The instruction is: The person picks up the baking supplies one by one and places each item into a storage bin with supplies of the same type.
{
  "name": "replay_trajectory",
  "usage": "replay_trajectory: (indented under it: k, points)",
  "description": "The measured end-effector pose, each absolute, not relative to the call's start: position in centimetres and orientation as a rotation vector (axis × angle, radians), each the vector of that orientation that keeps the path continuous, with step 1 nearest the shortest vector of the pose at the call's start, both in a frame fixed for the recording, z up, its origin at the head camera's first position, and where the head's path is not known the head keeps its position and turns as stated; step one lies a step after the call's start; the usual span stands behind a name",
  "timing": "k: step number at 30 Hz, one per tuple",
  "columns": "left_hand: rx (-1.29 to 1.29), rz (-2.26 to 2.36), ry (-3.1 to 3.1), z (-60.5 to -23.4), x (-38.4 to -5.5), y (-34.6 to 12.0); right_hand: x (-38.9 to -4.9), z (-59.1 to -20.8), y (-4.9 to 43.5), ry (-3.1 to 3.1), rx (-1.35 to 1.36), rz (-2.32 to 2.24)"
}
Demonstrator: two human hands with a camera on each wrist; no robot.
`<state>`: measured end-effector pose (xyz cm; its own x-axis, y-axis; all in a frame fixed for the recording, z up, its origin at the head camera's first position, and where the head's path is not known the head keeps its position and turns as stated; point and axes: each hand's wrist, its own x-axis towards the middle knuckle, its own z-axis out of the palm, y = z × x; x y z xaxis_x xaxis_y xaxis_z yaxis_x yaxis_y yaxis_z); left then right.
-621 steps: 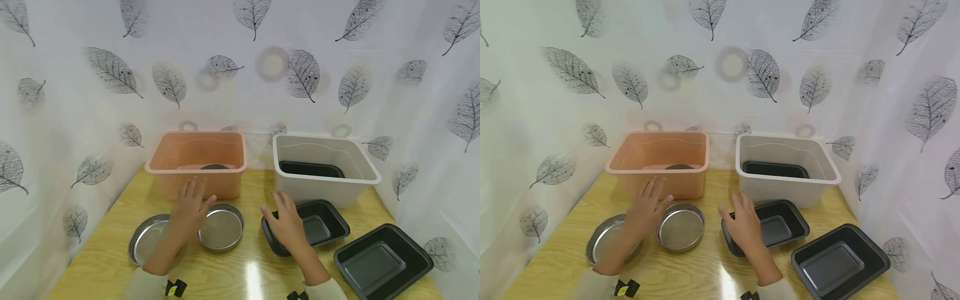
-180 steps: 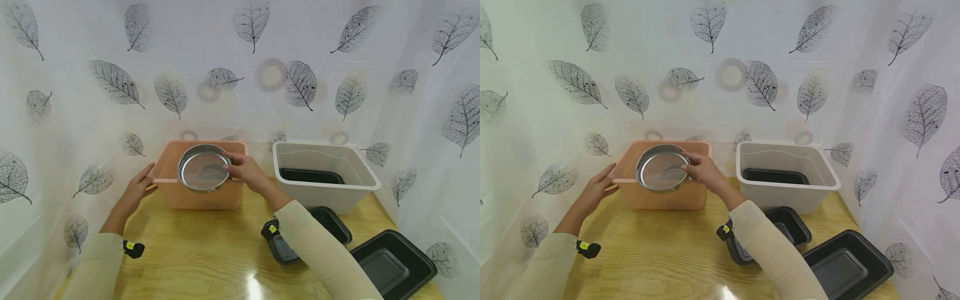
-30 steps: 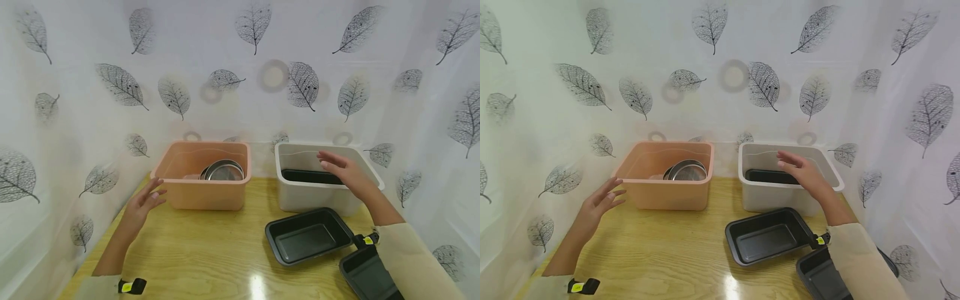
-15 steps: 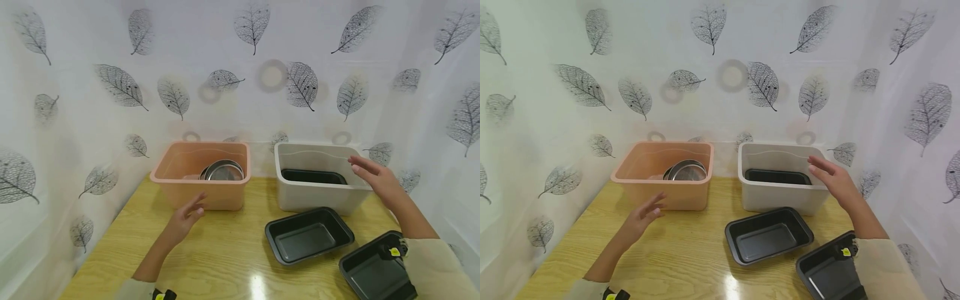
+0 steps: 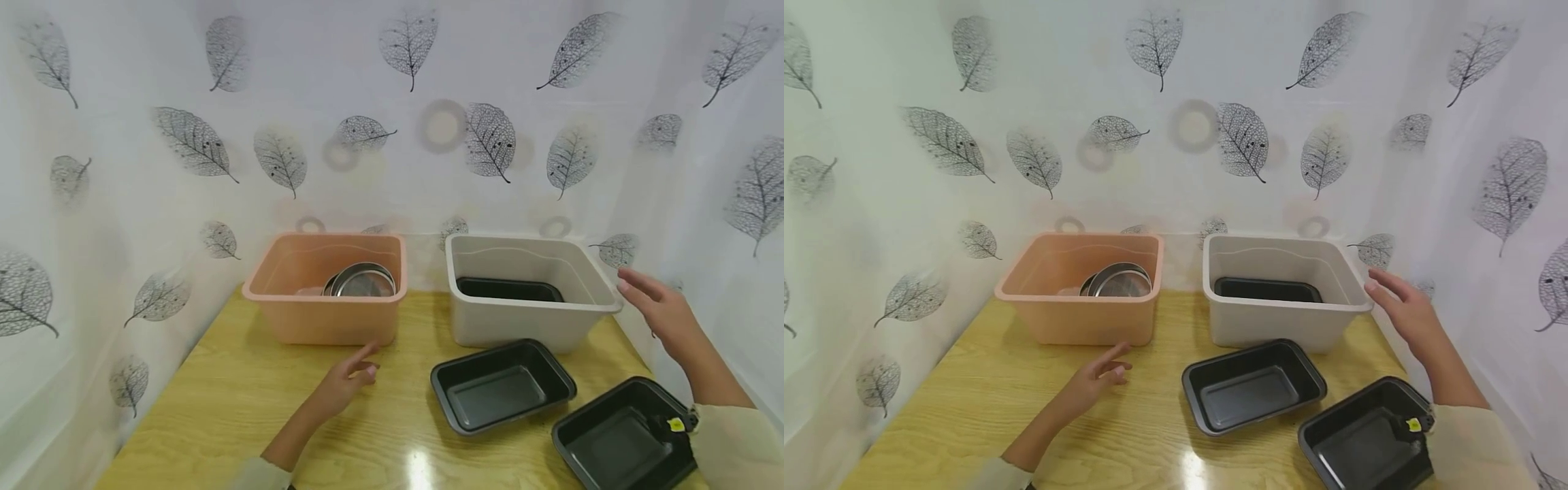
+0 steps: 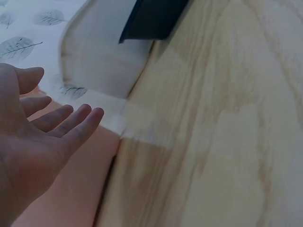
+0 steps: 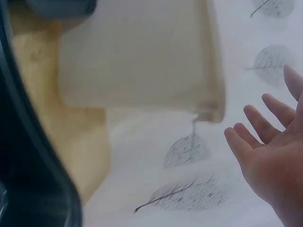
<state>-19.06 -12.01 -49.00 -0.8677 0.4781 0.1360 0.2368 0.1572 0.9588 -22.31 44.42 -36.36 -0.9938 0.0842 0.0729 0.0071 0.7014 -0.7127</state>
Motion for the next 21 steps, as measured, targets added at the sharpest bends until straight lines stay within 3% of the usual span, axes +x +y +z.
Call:
replay_trajectory:
  k: [21]
  points:
    - [0.6,1.917,1.885,-52.2,-19.0,-3.9,-23.2,-41.0,45.4,-2.779,0.015,1.304]
